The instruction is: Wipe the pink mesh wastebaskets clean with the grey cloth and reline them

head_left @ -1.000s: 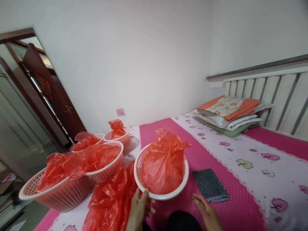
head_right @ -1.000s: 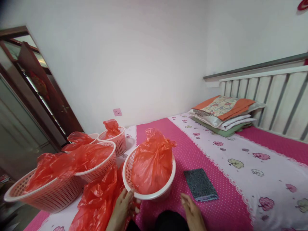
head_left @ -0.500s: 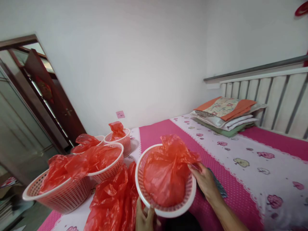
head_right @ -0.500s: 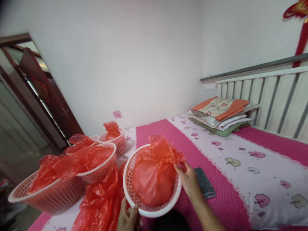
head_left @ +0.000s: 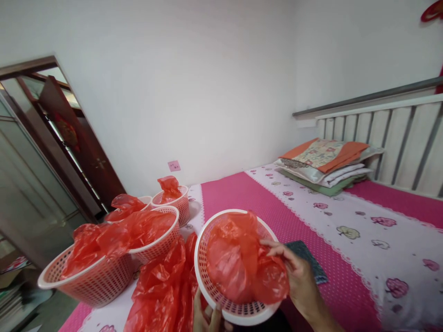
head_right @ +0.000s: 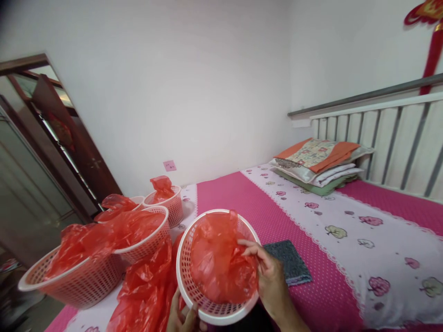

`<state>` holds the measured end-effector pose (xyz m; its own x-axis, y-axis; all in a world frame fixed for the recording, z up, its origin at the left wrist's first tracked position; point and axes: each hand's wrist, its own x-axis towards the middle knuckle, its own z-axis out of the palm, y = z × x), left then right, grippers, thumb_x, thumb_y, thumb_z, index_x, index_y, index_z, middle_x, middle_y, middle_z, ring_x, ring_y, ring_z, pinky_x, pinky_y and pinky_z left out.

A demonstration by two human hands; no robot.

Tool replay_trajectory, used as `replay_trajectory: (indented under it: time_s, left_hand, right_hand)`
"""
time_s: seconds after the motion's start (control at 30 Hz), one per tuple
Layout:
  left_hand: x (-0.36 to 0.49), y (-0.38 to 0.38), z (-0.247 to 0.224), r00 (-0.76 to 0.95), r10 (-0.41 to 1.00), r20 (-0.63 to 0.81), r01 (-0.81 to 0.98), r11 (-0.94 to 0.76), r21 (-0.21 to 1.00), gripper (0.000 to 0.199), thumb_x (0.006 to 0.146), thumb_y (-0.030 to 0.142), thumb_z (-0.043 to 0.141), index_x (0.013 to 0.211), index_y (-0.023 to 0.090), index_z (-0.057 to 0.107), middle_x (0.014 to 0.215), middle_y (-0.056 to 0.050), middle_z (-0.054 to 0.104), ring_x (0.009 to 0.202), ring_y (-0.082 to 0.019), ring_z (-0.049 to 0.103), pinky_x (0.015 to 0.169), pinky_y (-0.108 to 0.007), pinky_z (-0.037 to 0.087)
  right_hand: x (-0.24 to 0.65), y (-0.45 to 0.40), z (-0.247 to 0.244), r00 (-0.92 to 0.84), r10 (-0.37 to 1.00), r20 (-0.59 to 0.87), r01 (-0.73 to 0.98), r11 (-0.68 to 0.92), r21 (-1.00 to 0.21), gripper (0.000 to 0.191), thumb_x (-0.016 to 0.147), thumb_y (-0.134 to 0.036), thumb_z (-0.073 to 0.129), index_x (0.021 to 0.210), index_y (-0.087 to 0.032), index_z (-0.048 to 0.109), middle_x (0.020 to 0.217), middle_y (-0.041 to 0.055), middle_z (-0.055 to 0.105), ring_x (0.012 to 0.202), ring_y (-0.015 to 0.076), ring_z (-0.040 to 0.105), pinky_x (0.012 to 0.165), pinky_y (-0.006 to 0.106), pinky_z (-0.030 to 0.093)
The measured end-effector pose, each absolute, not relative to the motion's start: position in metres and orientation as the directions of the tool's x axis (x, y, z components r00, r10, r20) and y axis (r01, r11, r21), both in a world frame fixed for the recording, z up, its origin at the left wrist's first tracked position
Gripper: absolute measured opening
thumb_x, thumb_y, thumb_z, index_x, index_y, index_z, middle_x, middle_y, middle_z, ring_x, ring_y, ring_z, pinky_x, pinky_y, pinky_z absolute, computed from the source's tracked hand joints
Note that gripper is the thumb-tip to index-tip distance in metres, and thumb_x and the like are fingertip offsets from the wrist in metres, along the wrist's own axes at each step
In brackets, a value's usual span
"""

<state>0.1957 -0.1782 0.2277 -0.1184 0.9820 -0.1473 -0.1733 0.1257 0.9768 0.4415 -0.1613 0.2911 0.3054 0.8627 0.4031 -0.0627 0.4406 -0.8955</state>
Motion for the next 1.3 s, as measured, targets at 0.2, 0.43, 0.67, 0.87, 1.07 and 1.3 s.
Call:
replay_trajectory:
  time_s: [0.2, 0.43, 0.67, 0.87, 1.07, 1.3]
  left_hand:
    - [0.198, -0.157, 0.232, -0.167, 0.985, -0.039, -0.186, 0.007, 0.982, 0.126, 0.066, 0.069, 0.087, 0.16, 0.02, 0.02, 0.062, 0.003, 0.068, 0.048, -0.018, 0.063, 0.049, -0.027, 0.05]
    - [0.187, -0.153, 0.252, -0.274, 0.934, 0.228, 0.201, -0.176, 0.964, 0.09, 0.084, 0.053, 0.076, 0.157, 0.021, 0.036, 0.108, -0.012, 0.073, 0.099, -0.031, 0.074, 0.087, -0.045, 0.061]
    - [0.228, -0.169, 0.29, 0.087, 0.914, 0.397, 0.373, -0.399, 0.837, 0.082, 0.07, 0.019, 0.084, 0.148, 0.027, 0.057, 0.157, -0.014, 0.055, 0.151, -0.038, 0.044, 0.127, -0.054, 0.034]
    - [0.253, -0.143, 0.309, 0.195, 0.89, 0.412, 0.378, -0.456, 0.806, 0.041, 0.075, 0.007, 0.063, 0.108, 0.023, 0.08, 0.12, -0.013, 0.076, 0.117, -0.034, 0.07, 0.108, -0.047, 0.053]
    - [0.263, -0.13, 0.335, 0.212, 0.81, 0.547, 0.374, -0.585, 0.72, 0.029, 0.079, 0.006, 0.058, 0.095, 0.023, 0.075, 0.128, -0.012, 0.072, 0.12, -0.03, 0.067, 0.107, -0.046, 0.051]
    - [0.27, -0.122, 0.333, 0.185, 0.832, 0.524, 0.41, -0.55, 0.728, 0.012, 0.084, 0.017, 0.064, 0.089, 0.023, 0.073, 0.099, -0.01, 0.076, 0.093, -0.027, 0.067, 0.087, -0.039, 0.051]
  right_hand:
    - [0.434, -0.188, 0.307, -0.034, 0.918, 0.395, -0.139, 0.387, -0.911, 0.038, 0.089, -0.06, 0.072, 0.085, -0.022, 0.069, 0.09, 0.0094, 0.077, 0.087, 0.0241, 0.074, 0.081, 0.034, 0.061]
    - [0.449, -0.196, 0.311, -0.228, 0.914, 0.336, 0.038, 0.353, -0.935, 0.026, 0.095, -0.046, 0.064, 0.094, -0.021, 0.072, 0.09, 0.0045, 0.072, 0.083, 0.0193, 0.066, 0.075, 0.027, 0.053]
    - [0.419, -0.194, 0.313, -0.13, 0.886, 0.445, 0.145, 0.46, -0.876, 0.011, 0.089, -0.025, 0.061, 0.089, -0.022, 0.072, 0.088, 0.0038, 0.077, 0.085, 0.0204, 0.072, 0.081, 0.028, 0.056]
    - [0.433, -0.18, 0.329, -0.07, 0.88, 0.47, 0.171, 0.475, -0.863, 0.022, 0.097, -0.04, 0.063, 0.101, -0.023, 0.076, 0.103, 0.0067, 0.079, 0.097, 0.0228, 0.073, 0.089, 0.031, 0.058]
    - [0.478, -0.101, 0.325, 0.278, 0.728, 0.626, 0.45, 0.477, -0.755, 0.055, 0.085, -0.032, 0.064, 0.139, -0.023, 0.064, 0.137, 0.0119, 0.068, 0.124, 0.0283, 0.064, 0.11, 0.048, 0.049]
    - [0.475, -0.049, 0.327, 0.19, 0.79, 0.582, 0.304, 0.517, -0.801, 0.025, 0.091, -0.042, 0.058, 0.093, -0.022, 0.074, 0.109, 0.0104, 0.078, 0.108, 0.0269, 0.071, 0.1, 0.045, 0.054]
